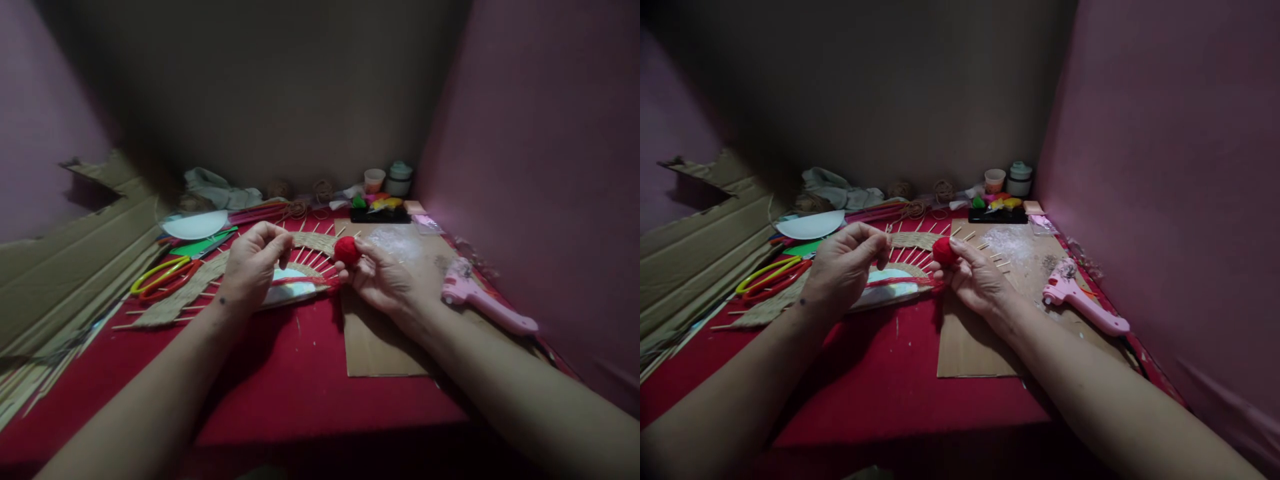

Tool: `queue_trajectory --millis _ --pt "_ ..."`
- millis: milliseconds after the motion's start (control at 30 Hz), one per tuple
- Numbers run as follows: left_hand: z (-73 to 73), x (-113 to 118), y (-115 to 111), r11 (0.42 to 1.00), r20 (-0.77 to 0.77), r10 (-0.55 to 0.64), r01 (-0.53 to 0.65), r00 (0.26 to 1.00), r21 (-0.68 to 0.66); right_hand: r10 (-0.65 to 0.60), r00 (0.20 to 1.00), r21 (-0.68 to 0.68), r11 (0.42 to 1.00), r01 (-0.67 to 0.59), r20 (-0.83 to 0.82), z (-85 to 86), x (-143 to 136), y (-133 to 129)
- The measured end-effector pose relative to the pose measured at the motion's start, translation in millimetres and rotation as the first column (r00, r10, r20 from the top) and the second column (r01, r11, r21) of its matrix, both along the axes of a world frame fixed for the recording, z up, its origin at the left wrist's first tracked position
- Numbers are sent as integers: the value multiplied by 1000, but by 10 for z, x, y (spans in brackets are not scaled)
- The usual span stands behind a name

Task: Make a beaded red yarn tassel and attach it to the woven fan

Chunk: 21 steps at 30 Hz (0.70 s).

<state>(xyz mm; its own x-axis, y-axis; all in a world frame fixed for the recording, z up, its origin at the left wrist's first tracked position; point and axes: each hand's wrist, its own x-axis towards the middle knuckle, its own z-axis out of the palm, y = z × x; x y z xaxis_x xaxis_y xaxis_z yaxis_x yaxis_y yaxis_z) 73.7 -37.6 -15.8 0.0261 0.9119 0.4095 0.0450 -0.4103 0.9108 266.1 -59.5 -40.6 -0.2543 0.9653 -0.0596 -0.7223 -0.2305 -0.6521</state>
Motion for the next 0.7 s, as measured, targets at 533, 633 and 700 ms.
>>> queue_trajectory --millis 533,633,700 --pt "138 -190 132 993 308 114 -108 945 -37 -46 994 -64 997 52 96 29 72 20" --pt "158 -255 169 989 344 148 -137 927 -58 -158 971 -17 986 164 178 29 129 59" --pt "165 -291 188 989 361 148 -135 921 -60 -212 945 31 977 211 251 17 213 130"
